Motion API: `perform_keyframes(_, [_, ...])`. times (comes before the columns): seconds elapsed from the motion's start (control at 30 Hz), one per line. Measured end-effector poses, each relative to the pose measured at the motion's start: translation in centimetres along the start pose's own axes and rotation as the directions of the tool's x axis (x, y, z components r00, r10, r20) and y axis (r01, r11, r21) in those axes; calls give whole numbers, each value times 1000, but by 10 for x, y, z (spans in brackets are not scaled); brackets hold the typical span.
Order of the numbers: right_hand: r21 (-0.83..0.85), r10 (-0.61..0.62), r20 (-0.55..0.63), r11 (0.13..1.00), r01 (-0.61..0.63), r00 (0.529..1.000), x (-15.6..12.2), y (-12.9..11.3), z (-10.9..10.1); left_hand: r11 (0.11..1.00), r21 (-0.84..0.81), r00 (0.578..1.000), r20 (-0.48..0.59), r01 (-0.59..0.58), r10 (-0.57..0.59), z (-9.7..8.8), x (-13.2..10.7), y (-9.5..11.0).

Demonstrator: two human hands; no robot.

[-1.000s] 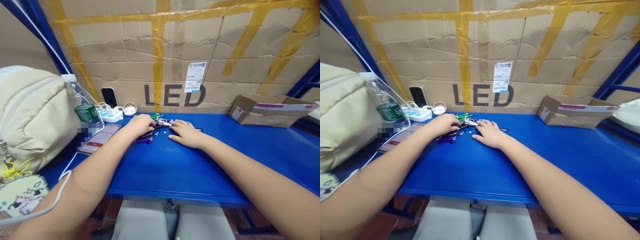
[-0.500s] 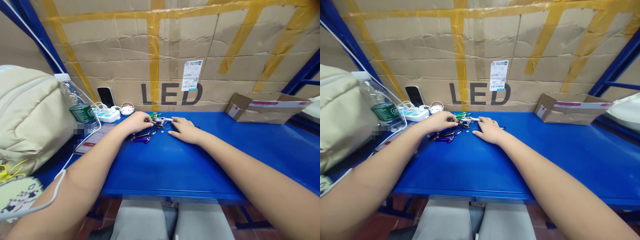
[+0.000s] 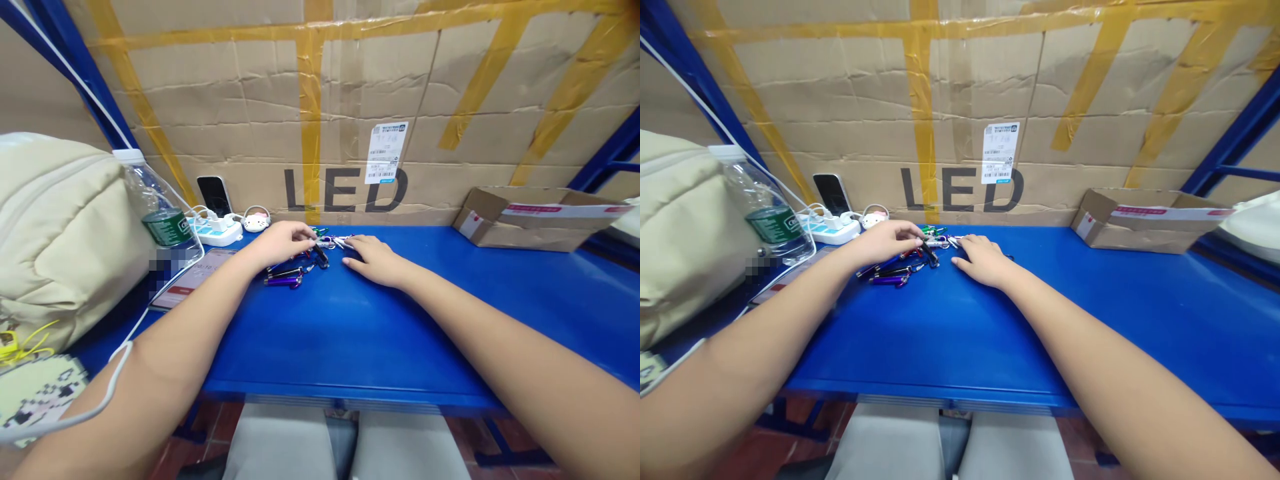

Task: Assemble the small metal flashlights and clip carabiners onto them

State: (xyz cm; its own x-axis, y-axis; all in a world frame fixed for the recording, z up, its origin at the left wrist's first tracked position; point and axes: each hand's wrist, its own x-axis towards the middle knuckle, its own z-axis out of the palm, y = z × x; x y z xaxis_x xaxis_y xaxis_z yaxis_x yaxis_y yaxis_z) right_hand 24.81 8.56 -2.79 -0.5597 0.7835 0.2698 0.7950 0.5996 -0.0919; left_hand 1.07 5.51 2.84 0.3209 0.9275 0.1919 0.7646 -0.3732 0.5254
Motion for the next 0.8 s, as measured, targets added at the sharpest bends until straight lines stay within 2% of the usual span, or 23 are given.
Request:
perform_keyframes(0.03, [7, -1, -19, 1000, 1, 1000, -1, -1, -1, 999, 36, 1000, 2, -19, 19, -1, 1, -2])
perform_keyframes(0.1, [16, -32, -61, 999, 33, 998, -3, -7, -5, 985, 168, 996, -68, -48, 60, -5, 2, -9])
perform_keyframes(0.17, [18, -115, -76, 993, 117, 990, -6, -17, -9, 942, 333, 990, -119, -35, 79, -12, 3, -19])
perform_keyframes(0.23, [28, -210, -44, 977, 211, 977, -9, -30, -12, 895, 447, 996, -69, -15, 51, -16, 4, -32])
perform_keyframes(0.3, [51, -265, 29, 963, 264, 964, -11, -42, -12, 874, 486, 999, 34, 10, -31, -17, 4, -44])
perform_keyframes(0.37, [78, -286, 101, 957, 279, 953, -12, -49, -10, 872, 488, 990, 105, 33, -97, -16, 4, -53])
perform_keyframes(0.47, [76, -274, 119, 961, 267, 954, -12, -51, -7, 886, 457, 985, 98, 84, -144, -16, 4, -58])
perform_keyframes(0.6, [-3, -238, 45, 971, 239, 970, -11, -46, -10, 915, 382, 985, 54, 129, -162, -22, 2, -57])
perform_keyframes(0.73, [-41, -200, -75, 979, 198, 977, -5, -50, -11, 957, 274, 980, 138, 100, -142, -28, 0, -54])
perform_keyframes(0.8, [-52, -199, -97, 980, 194, 975, 1, -56, -7, 949, 296, 990, 49, 109, -129, -29, 0, -56])
